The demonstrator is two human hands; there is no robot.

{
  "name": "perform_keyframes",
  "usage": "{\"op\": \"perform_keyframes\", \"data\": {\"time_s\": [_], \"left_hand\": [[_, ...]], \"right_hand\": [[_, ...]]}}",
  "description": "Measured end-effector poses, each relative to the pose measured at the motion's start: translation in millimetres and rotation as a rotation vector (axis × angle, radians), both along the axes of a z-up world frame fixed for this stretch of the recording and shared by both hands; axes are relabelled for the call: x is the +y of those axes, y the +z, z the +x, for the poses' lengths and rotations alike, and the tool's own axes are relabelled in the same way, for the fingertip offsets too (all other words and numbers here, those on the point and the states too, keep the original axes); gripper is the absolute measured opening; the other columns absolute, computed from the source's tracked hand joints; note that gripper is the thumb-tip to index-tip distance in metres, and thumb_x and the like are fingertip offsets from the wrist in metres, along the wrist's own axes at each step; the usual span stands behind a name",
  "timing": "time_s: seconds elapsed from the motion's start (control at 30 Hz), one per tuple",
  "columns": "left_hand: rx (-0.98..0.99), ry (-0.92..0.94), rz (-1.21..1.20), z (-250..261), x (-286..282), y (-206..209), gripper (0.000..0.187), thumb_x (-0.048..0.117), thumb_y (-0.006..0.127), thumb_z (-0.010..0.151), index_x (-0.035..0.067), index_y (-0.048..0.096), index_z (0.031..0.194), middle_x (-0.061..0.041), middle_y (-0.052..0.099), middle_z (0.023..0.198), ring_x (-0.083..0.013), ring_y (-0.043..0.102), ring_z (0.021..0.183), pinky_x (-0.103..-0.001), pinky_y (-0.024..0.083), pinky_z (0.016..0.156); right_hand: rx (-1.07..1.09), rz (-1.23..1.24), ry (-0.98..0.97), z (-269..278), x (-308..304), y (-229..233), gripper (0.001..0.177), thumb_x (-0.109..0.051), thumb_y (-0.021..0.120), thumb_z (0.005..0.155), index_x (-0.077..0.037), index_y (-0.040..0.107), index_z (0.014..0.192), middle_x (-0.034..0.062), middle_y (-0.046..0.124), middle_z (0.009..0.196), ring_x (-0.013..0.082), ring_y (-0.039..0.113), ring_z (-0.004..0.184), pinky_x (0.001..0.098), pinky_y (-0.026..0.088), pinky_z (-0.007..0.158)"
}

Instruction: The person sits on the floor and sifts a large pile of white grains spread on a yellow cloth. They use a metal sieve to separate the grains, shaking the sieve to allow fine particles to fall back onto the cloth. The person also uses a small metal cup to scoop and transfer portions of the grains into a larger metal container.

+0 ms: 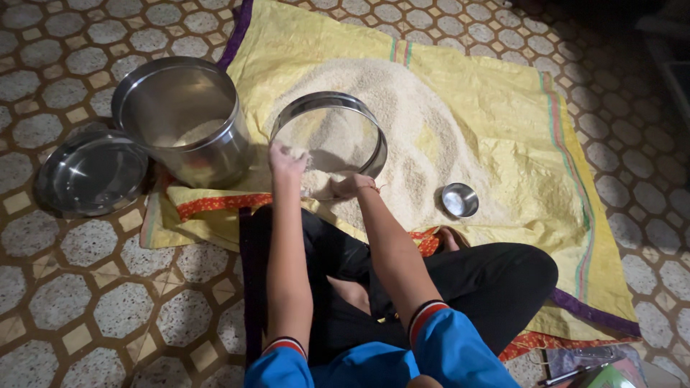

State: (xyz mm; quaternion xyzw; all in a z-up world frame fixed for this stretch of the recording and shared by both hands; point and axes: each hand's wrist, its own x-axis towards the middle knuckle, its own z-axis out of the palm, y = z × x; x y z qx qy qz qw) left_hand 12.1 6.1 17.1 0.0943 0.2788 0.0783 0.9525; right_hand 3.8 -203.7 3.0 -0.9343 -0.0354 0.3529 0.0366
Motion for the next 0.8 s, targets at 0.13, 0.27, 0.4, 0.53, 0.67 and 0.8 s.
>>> {"op": "perform_keyframes", "data": {"time_s": [0.13, 0.27, 0.4, 0.53, 0.67, 0.8], "left_hand": [[-0.053, -0.079, 0.043, 15.1, -11.8, 27.6, 0.06, 0.036, 0.052, 0.096, 0.015, 0.037, 0.15, -0.021, 0.034, 0.149, -0.0397, 0.04, 0.14, -0.06, 0.028, 0.125], [-0.124, -0.159, 0.079, 35.9, -32.0, 58.1, 0.067, 0.042, 0.053, 0.092, 0.008, 0.041, 0.148, -0.024, 0.04, 0.147, -0.0377, 0.04, 0.134, -0.052, 0.031, 0.118], [-0.126, -0.159, 0.125, 41.0, -48.2, 63.3, 0.079, 0.042, 0.06, 0.095, -0.002, 0.032, 0.154, -0.026, 0.035, 0.158, -0.0357, 0.035, 0.146, -0.05, 0.035, 0.122], [-0.131, -0.229, 0.266, 37.8, -43.8, 49.7, 0.085, 0.045, 0.061, 0.092, 0.004, 0.027, 0.158, -0.022, 0.023, 0.159, -0.0341, 0.031, 0.144, -0.048, 0.03, 0.121], [-0.146, -0.336, 0.225, 34.9, -28.5, 38.4, 0.091, 0.045, 0.063, 0.089, -0.001, 0.022, 0.156, -0.029, 0.019, 0.164, -0.0428, 0.038, 0.143, -0.054, 0.038, 0.118], [-0.133, -0.443, 0.39, 35.4, -15.6, 33.3, 0.092, 0.047, 0.062, 0.09, -0.004, 0.022, 0.155, -0.036, 0.018, 0.16, -0.0471, 0.045, 0.138, -0.053, 0.044, 0.113]], "right_hand": [[0.031, -0.027, 0.069, 5.8, -4.6, -11.8, 0.085, -0.073, 0.035, 0.095, -0.004, 0.066, 0.133, 0.0157, 0.062, 0.139, 0.038, 0.054, 0.134, 0.0499, 0.04, 0.114], [0.033, -0.023, 0.091, 11.1, -9.9, -17.9, 0.08, -0.068, 0.037, 0.095, -0.003, 0.064, 0.133, 0.0163, 0.06, 0.136, 0.039, 0.054, 0.133, 0.0514, 0.04, 0.114], [0.036, -0.004, 0.1, 12.8, -10.1, -24.5, 0.075, -0.063, 0.038, 0.096, -0.002, 0.061, 0.132, 0.017, 0.059, 0.134, 0.0399, 0.053, 0.132, 0.053, 0.041, 0.113], [0.042, 0.003, 0.106, 16.0, -14.1, -32.4, 0.07, -0.058, 0.04, 0.097, -0.001, 0.059, 0.132, 0.0176, 0.058, 0.131, 0.0409, 0.052, 0.131, 0.0546, 0.042, 0.113], [0.06, 0.038, 0.116, 17.0, -5.5, -38.1, 0.065, -0.053, 0.041, 0.097, -0.001, 0.057, 0.132, 0.0183, 0.056, 0.129, 0.0418, 0.051, 0.13, 0.0562, 0.042, 0.112], [0.064, 0.038, 0.119, 17.7, -10.5, -39.8, 0.06, -0.048, 0.043, 0.098, 0.0, 0.055, 0.132, 0.0189, 0.055, 0.126, 0.0428, 0.05, 0.129, 0.0578, 0.043, 0.112]]}}
